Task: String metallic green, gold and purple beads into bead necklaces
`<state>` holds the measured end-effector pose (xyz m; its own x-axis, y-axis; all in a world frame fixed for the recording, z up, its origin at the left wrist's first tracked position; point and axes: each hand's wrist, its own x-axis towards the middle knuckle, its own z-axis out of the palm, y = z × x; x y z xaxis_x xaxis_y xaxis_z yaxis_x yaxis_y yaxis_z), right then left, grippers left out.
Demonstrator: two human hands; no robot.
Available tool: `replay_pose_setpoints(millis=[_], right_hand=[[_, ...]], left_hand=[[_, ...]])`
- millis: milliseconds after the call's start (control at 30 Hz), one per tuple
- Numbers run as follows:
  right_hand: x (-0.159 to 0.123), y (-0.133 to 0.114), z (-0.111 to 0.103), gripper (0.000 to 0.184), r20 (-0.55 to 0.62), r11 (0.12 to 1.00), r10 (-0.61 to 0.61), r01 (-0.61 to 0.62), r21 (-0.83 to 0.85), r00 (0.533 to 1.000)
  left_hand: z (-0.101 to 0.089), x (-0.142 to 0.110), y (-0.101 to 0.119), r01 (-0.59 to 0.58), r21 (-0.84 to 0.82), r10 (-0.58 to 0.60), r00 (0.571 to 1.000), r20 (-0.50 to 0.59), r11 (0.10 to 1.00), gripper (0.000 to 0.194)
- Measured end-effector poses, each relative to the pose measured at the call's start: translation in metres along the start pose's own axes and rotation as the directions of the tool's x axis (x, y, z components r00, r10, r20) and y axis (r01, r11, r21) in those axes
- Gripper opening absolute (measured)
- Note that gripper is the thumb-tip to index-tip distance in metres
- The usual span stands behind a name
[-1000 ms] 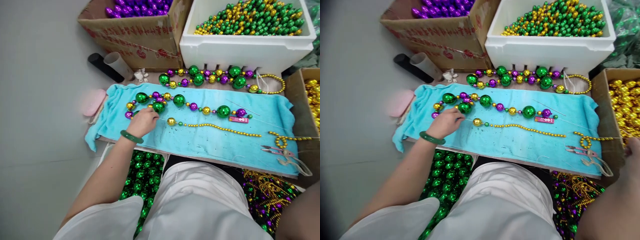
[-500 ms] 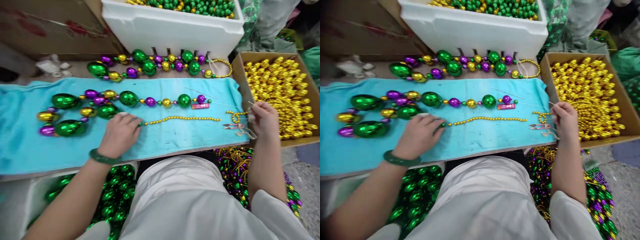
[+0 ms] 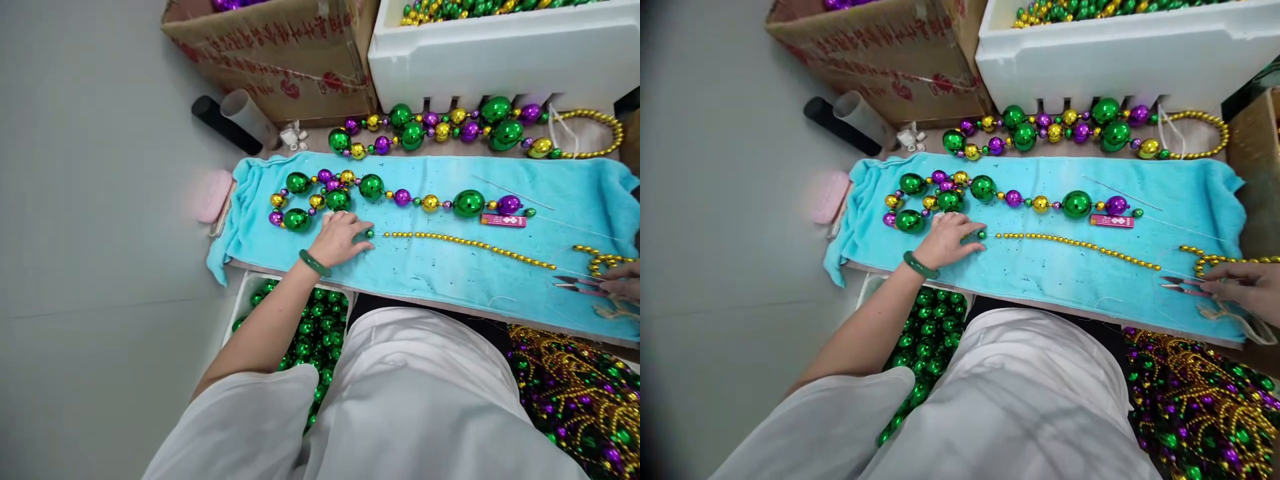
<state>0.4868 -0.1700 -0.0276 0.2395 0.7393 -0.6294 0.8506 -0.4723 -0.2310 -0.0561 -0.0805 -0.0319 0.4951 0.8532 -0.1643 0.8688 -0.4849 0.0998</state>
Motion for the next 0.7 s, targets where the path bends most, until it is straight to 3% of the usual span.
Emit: replay_pose_setpoints(millis=[67, 167, 300, 467, 700], right_hand=[[-0.002, -0.005, -0.002, 0.041, -0.046, 0.999, 0.044, -0.043, 0.009, 0.998], [-0.013, -0.021, -0.001, 0.039, -0.107, 0.993, 0.114, -0.109, 0.055, 0.988], [-0.025, -0.037, 0.002, 0.038, -0.175, 0.978, 0.187, -0.166, 0.127, 0.967], [-0.027, -0.031, 0.003, 0.046, -0.275, 0.965, 0.229, -0.18, 0.191, 0.934], [-0.022, -0.041, 0.01, 0.029, -0.2, 0.955, 0.226, -0.177, 0.237, 0.953]], left_hand=[[0.002, 0.002, 0.004, -0.024, -0.008, 0.024, 0.999, -0.041, 1.0, 0.047], [0.007, 0.012, 0.018, -0.092, -0.024, 0.089, 0.992, -0.088, 0.996, 0.032], [0.011, 0.025, 0.03, -0.1, -0.062, 0.096, 0.993, -0.066, 0.993, 0.018], [0.007, 0.021, 0.017, -0.075, -0.047, 0.075, 0.997, -0.004, 0.996, 0.023], [0.002, 0.003, 0.001, -0.02, -0.001, 0.02, 1.0, 0.012, 1.0, 0.021]])
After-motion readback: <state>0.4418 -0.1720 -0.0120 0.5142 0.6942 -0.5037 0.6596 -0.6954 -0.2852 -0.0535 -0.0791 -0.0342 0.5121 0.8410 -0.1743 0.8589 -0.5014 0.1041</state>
